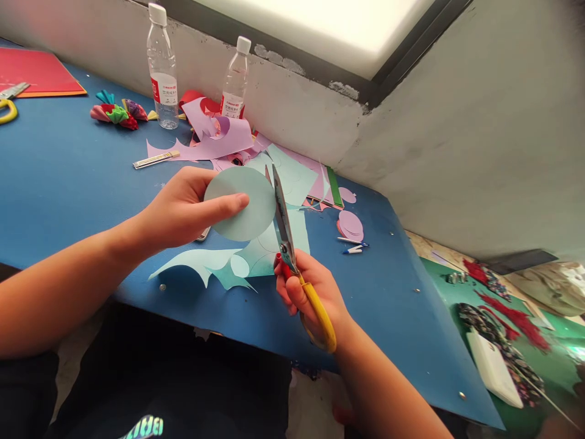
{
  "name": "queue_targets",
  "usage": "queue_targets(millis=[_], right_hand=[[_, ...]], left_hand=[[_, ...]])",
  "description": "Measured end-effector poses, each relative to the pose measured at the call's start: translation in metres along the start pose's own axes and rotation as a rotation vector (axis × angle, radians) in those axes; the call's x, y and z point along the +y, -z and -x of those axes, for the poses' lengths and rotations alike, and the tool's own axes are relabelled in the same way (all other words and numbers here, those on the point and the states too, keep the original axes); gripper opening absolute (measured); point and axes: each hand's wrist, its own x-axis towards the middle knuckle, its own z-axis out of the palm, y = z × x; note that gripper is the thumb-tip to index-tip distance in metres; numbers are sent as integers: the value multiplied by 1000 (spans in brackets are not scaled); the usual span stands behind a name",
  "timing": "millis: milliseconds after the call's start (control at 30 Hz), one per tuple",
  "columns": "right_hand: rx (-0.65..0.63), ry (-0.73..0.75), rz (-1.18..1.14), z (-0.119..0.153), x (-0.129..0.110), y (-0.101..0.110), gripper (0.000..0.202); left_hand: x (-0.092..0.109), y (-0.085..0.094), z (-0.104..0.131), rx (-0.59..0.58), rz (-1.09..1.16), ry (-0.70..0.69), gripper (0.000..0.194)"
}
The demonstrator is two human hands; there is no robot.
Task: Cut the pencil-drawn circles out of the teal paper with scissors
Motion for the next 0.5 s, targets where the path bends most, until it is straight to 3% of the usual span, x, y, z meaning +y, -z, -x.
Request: queue_targets(millis=[500], right_hand=[[0, -4, -31, 0, -3, -1, 76]], left_hand=[[4, -4, -1, -1, 93, -50, 41]])
